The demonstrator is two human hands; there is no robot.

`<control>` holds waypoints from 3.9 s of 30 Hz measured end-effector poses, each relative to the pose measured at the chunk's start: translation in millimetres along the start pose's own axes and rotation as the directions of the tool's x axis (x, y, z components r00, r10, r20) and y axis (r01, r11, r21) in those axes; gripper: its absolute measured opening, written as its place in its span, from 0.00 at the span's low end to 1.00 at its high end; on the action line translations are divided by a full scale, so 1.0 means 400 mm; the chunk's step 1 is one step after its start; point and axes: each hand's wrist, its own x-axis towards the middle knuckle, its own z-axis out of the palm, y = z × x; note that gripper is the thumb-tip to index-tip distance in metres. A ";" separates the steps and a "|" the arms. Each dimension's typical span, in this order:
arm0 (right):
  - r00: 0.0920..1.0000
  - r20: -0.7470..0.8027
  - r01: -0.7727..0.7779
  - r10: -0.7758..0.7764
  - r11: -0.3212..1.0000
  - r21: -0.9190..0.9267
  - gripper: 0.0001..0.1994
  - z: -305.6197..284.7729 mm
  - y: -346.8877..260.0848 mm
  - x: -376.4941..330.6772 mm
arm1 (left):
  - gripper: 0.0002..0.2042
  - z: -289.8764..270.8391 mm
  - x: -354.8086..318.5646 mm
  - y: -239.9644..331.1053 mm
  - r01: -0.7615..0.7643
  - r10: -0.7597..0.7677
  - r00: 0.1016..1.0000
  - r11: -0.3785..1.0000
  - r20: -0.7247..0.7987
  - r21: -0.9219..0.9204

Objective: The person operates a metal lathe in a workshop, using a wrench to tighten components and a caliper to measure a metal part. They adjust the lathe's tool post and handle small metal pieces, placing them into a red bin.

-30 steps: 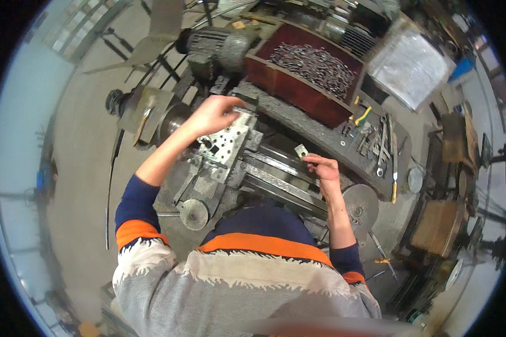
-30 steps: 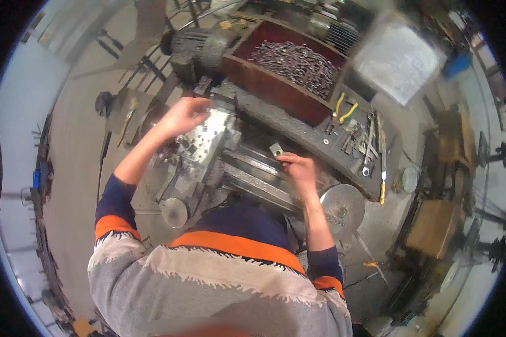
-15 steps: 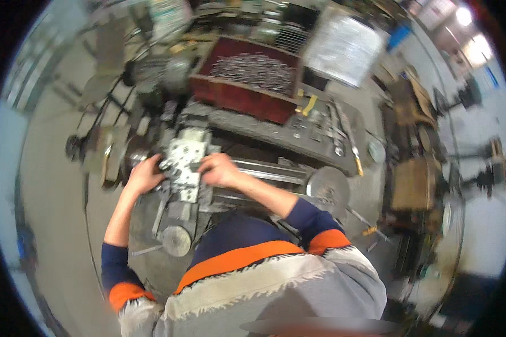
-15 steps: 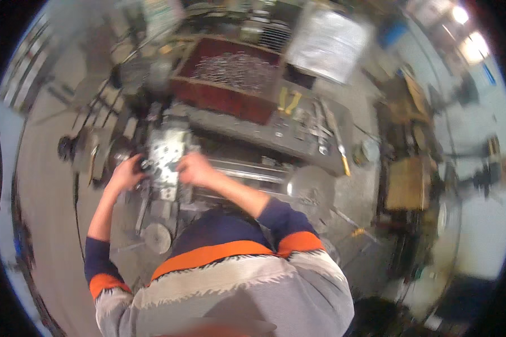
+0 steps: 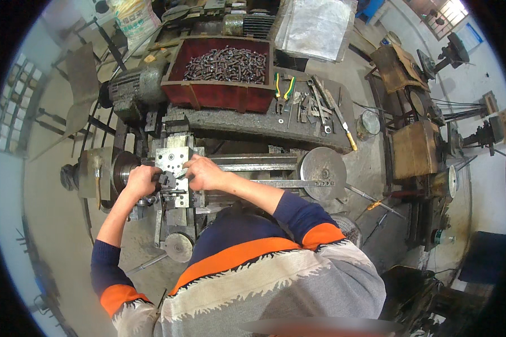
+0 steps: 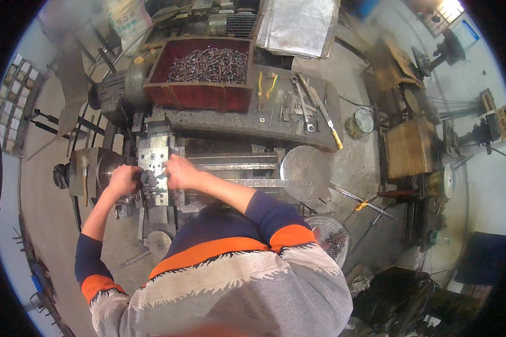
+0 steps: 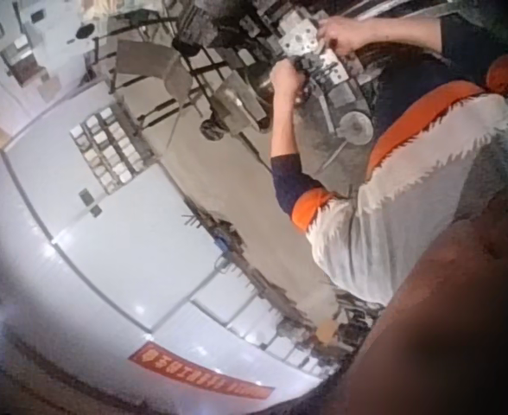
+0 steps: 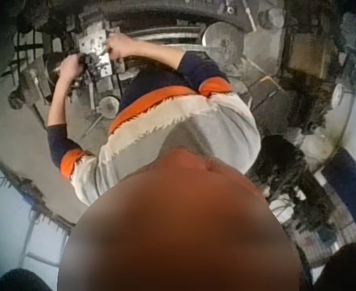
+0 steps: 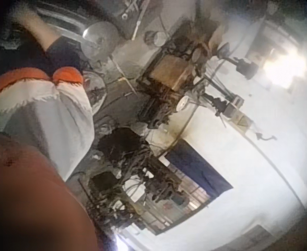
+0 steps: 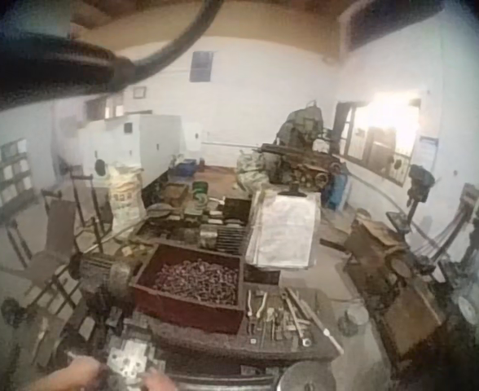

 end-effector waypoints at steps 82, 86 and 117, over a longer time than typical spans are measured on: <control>0.989 0.054 0.143 -0.136 0.978 -0.153 0.22 0.050 -0.071 0.078 | 0.24 0.028 0.001 -0.014 0.163 -0.241 0.965 0.862 -0.106 -0.480; 0.989 0.060 0.145 -0.137 0.974 -0.172 0.21 0.052 -0.065 0.076 | 0.24 0.018 -0.001 0.000 0.187 -0.254 0.963 0.873 -0.092 -0.450; 0.986 -0.016 0.162 -0.165 0.980 -0.117 0.19 0.050 -0.093 0.058 | 0.24 -0.008 -0.025 0.001 0.081 -0.138 0.986 0.892 -0.097 -0.444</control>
